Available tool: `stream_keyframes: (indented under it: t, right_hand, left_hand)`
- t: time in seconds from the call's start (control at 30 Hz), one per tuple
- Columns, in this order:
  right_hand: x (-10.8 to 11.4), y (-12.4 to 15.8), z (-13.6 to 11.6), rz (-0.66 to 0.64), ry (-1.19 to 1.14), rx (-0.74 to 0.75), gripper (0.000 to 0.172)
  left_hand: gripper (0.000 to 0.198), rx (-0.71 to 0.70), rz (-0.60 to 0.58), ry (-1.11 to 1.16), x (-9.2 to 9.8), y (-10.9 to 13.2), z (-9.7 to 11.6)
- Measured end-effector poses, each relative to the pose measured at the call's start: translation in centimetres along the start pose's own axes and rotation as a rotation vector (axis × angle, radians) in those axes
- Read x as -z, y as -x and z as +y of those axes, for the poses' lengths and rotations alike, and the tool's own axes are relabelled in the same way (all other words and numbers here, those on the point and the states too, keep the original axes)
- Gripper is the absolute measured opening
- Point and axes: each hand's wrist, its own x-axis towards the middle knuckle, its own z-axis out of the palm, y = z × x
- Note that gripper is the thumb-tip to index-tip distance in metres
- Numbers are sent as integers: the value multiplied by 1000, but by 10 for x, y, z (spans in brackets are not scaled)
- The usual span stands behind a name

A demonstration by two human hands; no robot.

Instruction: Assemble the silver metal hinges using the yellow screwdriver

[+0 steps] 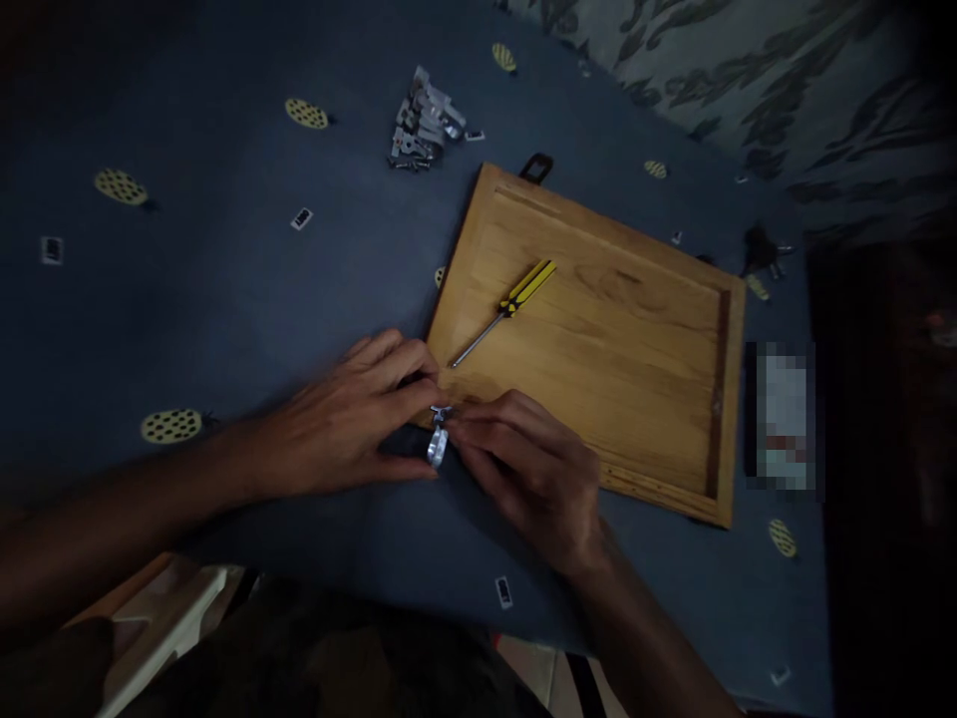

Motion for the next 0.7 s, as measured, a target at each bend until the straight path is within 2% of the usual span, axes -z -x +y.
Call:
stream_keyframes:
  t: [0.37,0.7]
  right_hand:
    - [-6,11,6,42,-116,-67,18]
    - [-4,12,5,25,-101,-69,17]
  left_hand:
    - [35,14,5,27,-1,1,1]
    - [36,-6,-5,15,1,0,2]
